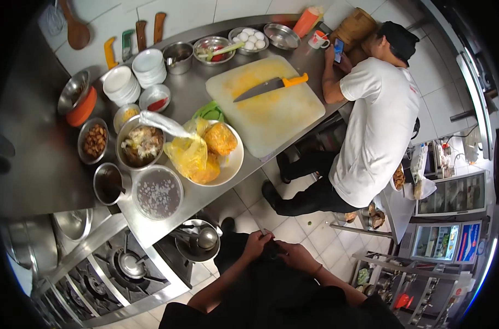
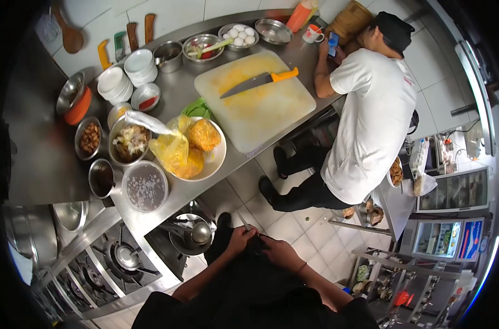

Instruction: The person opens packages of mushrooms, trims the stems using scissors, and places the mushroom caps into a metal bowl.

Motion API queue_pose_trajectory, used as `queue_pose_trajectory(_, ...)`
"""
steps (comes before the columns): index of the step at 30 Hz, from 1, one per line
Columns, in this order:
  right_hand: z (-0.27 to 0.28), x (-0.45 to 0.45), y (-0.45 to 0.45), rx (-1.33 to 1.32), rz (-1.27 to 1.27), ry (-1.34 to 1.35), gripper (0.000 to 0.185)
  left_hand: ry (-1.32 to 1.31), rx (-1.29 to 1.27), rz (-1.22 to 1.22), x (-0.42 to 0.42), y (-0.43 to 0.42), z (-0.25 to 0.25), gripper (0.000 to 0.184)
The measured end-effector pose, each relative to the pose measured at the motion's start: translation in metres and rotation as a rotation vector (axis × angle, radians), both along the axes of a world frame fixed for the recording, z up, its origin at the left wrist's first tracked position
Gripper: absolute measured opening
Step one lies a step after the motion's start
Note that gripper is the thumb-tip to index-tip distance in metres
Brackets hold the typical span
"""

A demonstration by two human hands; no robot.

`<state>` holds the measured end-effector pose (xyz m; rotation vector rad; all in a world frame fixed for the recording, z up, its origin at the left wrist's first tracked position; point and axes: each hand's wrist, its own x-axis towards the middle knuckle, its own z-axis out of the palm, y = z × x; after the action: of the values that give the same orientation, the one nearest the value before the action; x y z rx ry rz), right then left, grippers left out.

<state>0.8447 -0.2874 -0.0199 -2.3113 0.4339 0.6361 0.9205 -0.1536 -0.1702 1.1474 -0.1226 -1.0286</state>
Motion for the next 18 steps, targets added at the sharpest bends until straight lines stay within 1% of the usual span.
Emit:
queue_pose_trajectory(3, 0.0, 0.004, -0.003, 0.016, -0.03, -0.086, 0.051, 0.004, 0.029, -0.012, 0.008, -0.009, 0.01, 0.016)
queue_pose_trajectory(5, 0.001, -0.002, -0.009, 0.002, -0.138, -0.047, 0.052, -0.067, 0.049, -0.074, 0.01, -0.025, 0.022, 0.016)
queue_pose_trajectory(6, 0.0, -0.011, -0.013, -0.021, -0.209, -0.08, 0.052, -0.127, 0.077, -0.109, 0.01, -0.036, 0.028, 0.016)
queue_pose_trajectory(7, -0.004, -0.024, -0.017, -0.031, -0.284, -0.151, 0.052, -0.159, -0.017, -0.156, 0.004, -0.05, 0.023, 0.016)
queue_pose_trajectory(8, -0.009, -0.039, -0.02, -0.041, -0.361, -0.226, 0.052, -0.201, -0.042, -0.237, 0.003, -0.065, 0.03, 0.016)
queue_pose_trajectory(9, -0.019, -0.059, -0.026, -0.058, -0.439, -0.264, 0.052, -0.147, -0.069, -0.353, -0.002, -0.077, 0.038, 0.016)
queue_pose_trajectory(10, -0.032, -0.085, -0.031, 0.008, -0.571, -0.284, 0.053, -0.087, -0.077, -0.463, -0.008, -0.082, 0.044, 0.018)
queue_pose_trajectory(11, -0.04, -0.109, -0.026, 0.087, -0.705, -0.313, 0.053, -0.122, -0.07, -0.541, -0.01, -0.08, 0.048, 0.018)
queue_pose_trajectory(12, -0.039, -0.128, -0.025, 0.205, -0.849, -0.282, 0.047, -0.111, -0.115, -0.54, -0.008, -0.084, 0.053, 0.019)
queue_pose_trajectory(13, -0.033, -0.142, -0.017, 0.395, -1.009, -0.347, 0.042, -0.104, -0.173, -0.59, -0.009, -0.095, 0.058, 0.022)
queue_pose_trajectory(14, -0.026, -0.162, -0.006, 0.58, -1.194, -0.474, 0.039, -0.096, -0.24, -0.703, -0.016, -0.115, 0.065, 0.026)
queue_pose_trajectory(16, -0.03, -0.2, 0.012, 0.544, -1.352, -0.691, 0.046, -0.091, -0.279, -0.86, -0.012, -0.14, 0.063, 0.023)
queue_pose_trajectory(17, -0.025, -0.221, 0.022, 0.631, -1.413, -0.802, 0.047, -0.158, -0.256, -1.081, -0.031, -0.157, 0.075, 0.023)
queue_pose_trajectory(18, -0.056, -0.243, 0.025, 0.551, -1.449, -0.854, 0.047, -0.075, -0.247, -1.101, -0.042, -0.163, 0.09, 0.022)
